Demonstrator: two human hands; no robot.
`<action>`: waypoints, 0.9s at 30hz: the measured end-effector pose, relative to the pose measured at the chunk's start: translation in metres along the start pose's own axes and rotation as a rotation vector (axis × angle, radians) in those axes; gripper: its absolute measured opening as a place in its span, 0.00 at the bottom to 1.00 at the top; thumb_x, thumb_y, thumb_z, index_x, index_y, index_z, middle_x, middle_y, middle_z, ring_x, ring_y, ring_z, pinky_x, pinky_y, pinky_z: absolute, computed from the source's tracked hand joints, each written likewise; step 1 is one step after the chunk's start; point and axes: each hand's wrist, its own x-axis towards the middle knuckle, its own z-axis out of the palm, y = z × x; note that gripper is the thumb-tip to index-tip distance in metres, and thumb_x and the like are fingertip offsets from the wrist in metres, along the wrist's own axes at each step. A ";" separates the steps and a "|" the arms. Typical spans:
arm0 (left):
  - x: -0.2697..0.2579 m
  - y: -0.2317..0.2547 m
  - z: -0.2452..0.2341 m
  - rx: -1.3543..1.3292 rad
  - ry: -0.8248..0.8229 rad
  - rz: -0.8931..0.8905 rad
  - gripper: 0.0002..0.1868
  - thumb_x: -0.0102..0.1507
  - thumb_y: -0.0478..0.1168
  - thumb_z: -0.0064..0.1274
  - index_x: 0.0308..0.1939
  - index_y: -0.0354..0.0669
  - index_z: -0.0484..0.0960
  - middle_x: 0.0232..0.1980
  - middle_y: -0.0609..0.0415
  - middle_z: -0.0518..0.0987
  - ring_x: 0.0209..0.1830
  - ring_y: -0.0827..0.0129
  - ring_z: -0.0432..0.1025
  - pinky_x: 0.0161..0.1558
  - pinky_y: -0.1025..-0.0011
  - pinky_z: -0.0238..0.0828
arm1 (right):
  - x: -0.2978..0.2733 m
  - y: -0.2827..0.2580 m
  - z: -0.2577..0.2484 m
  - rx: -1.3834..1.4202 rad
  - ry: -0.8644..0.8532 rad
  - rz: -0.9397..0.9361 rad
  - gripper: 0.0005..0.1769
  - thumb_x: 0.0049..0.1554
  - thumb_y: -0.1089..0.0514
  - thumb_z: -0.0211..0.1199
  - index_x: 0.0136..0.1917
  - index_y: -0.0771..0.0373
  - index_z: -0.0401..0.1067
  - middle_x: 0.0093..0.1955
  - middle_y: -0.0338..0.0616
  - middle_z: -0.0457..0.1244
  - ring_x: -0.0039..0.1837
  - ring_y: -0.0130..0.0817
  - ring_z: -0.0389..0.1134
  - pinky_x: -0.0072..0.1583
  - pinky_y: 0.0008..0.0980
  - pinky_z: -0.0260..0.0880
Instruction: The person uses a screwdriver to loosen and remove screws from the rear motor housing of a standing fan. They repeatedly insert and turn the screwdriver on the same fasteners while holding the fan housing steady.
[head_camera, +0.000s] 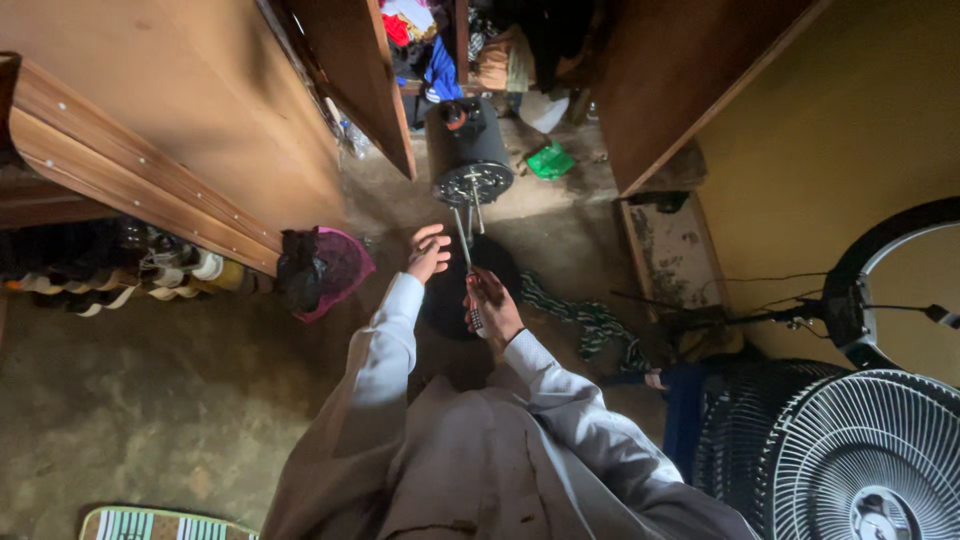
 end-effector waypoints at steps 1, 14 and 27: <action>0.005 0.004 -0.001 -0.012 -0.009 0.021 0.20 0.72 0.46 0.43 0.69 0.62 0.69 0.61 0.58 0.80 0.46 0.67 0.78 0.37 0.71 0.78 | 0.000 0.000 -0.001 -0.004 -0.002 -0.010 0.25 0.64 0.46 0.57 0.71 0.53 0.65 0.37 0.38 0.62 0.31 0.25 0.63 0.30 0.27 0.65; 0.040 0.034 0.010 -0.259 -0.026 0.117 0.19 0.69 0.42 0.54 0.61 0.36 0.77 0.55 0.48 0.83 0.44 0.60 0.82 0.43 0.66 0.81 | 0.009 0.003 0.006 -0.134 0.058 0.031 0.26 0.64 0.45 0.56 0.73 0.53 0.64 0.37 0.39 0.63 0.31 0.25 0.65 0.31 0.28 0.68; 0.042 0.035 0.021 -0.356 0.031 0.213 0.17 0.62 0.36 0.65 0.52 0.34 0.80 0.46 0.46 0.84 0.38 0.65 0.79 0.42 0.67 0.82 | 0.009 0.005 0.012 -0.179 0.086 -0.044 0.24 0.64 0.53 0.60 0.71 0.55 0.66 0.36 0.41 0.63 0.30 0.26 0.65 0.30 0.31 0.70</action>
